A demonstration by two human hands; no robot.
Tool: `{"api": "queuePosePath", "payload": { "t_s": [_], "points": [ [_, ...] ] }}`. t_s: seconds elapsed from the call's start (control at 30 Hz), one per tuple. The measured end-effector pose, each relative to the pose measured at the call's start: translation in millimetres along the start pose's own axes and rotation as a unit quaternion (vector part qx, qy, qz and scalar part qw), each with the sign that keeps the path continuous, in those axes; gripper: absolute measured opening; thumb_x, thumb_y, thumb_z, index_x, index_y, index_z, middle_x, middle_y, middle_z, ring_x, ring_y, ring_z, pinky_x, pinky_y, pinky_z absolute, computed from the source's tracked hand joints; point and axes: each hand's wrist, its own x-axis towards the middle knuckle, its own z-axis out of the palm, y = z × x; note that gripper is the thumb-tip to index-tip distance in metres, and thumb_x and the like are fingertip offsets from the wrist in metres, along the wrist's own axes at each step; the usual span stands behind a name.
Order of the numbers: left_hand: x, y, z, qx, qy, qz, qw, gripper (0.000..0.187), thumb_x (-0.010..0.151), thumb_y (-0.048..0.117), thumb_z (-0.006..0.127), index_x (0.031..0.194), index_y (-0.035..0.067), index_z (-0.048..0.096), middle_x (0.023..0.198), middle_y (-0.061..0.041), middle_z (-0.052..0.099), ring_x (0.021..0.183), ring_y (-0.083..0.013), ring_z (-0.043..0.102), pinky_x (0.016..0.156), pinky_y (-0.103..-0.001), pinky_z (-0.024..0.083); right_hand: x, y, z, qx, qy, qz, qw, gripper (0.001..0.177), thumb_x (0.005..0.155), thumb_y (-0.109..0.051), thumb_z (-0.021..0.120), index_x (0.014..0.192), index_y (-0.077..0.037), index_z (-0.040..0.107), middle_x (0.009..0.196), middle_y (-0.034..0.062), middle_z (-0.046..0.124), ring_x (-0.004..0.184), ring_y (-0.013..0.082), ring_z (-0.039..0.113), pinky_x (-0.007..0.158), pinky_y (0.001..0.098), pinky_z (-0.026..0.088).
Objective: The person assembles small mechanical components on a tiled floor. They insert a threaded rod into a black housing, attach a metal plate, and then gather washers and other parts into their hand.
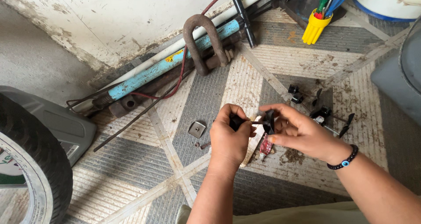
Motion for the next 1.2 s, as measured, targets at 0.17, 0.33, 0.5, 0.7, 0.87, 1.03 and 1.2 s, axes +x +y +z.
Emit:
{"api": "queuePosePath", "payload": {
  "t_s": [0.17, 0.33, 0.5, 0.7, 0.87, 1.03, 1.2],
  "points": [
    [0.6, -2.4, 2.0, -0.048, -0.015, -0.022, 0.998, 0.015, 0.087, -0.007, 0.064, 0.090, 0.004, 0.054, 0.081, -0.006, 0.067, 0.071, -0.0137, 0.073, 0.064, -0.028, 0.064, 5.9, 18.6, -3.7, -0.049, 0.062, 0.068, 0.995, 0.053, 0.087, -0.027, 0.072, 0.134, -0.003, 0.062, 0.094, -0.0009, 0.069, 0.082, 0.0070, 0.061, 0.068, 0.0235, 0.052],
    [0.2, -3.1, 3.1, -0.055, -0.028, -0.017, 0.998, 0.015, 0.089, -0.007, 0.064, 0.091, 0.004, 0.053, 0.082, -0.006, 0.064, 0.071, -0.0149, 0.072, 0.063, -0.029, 0.065, 3.6, 36.2, -11.8, -0.069, 0.082, 0.096, 0.990, 0.043, 0.091, -0.039, 0.068, 0.114, -0.003, 0.072, 0.075, 0.0009, 0.060, 0.067, 0.0104, 0.057, 0.060, 0.0261, 0.050],
    [-1.6, -1.8, 4.9, -0.040, -0.038, 0.011, 0.998, 0.016, 0.089, -0.008, 0.063, 0.092, 0.003, 0.053, 0.084, -0.006, 0.063, 0.072, -0.0146, 0.072, 0.063, -0.030, 0.065, 2.5, 35.1, -12.4, -0.043, 0.086, 0.119, 0.988, 0.052, 0.100, -0.049, 0.060, 0.080, 0.000, 0.064, 0.065, 0.0041, 0.062, 0.060, 0.0122, 0.052, 0.056, 0.0275, 0.045],
    [-4.6, 12.1, 0.3, -0.011, -0.073, -0.035, 0.997, 0.026, 0.084, -0.005, 0.065, 0.105, 0.006, 0.054, 0.085, -0.010, 0.069, 0.072, -0.0145, 0.075, 0.063, -0.029, 0.066, 5.6, 23.8, -4.7, 0.021, 0.103, 0.186, 0.977, 0.050, 0.097, -0.046, 0.047, 0.086, -0.004, 0.072, 0.067, 0.0104, 0.071, 0.058, 0.0168, 0.060, 0.057, 0.0310, 0.050],
    [-5.3, 19.9, -3.1, 0.086, -0.065, -0.059, 0.992, 0.025, 0.082, 0.005, 0.076, 0.103, 0.002, 0.063, 0.088, -0.011, 0.072, 0.071, -0.0162, 0.075, 0.059, -0.029, 0.067, 6.6, 32.5, -13.8, 0.056, 0.099, 0.199, 0.973, 0.048, 0.096, -0.041, 0.045, 0.093, -0.003, 0.074, 0.076, 0.0100, 0.072, 0.061, 0.0152, 0.057, 0.059, 0.0311, 0.049],
    [-7.7, 21.7, -5.7, 0.163, -0.051, -0.035, 0.985, 0.028, 0.076, 0.009, 0.081, 0.101, 0.004, 0.070, 0.089, -0.011, 0.075, 0.072, -0.0164, 0.075, 0.056, -0.029, 0.065, 4.9, 43.5, -19.9, 0.040, 0.101, 0.236, 0.966, 0.036, 0.091, -0.032, 0.055, 0.105, -0.003, 0.073, 0.081, 0.0086, 0.074, 0.067, 0.0167, 0.062, 0.061, 0.0326, 0.051],
    [-12.0, 19.9, -2.9, 0.220, -0.092, -0.105, 0.966, 0.030, 0.076, 0.014, 0.081, 0.103, 0.007, 0.071, 0.091, -0.015, 0.078, 0.071, -0.0230, 0.077, 0.061, -0.032, 0.063, 4.4, 33.3, -5.6, -0.227, 0.087, 0.159, 0.957, 0.055, 0.080, -0.021, 0.074, 0.134, -0.019, 0.065, 0.111, -0.0094, 0.070, 0.076, 0.0102, 0.069, 0.064, 0.0278, 0.057]
  ]
}}
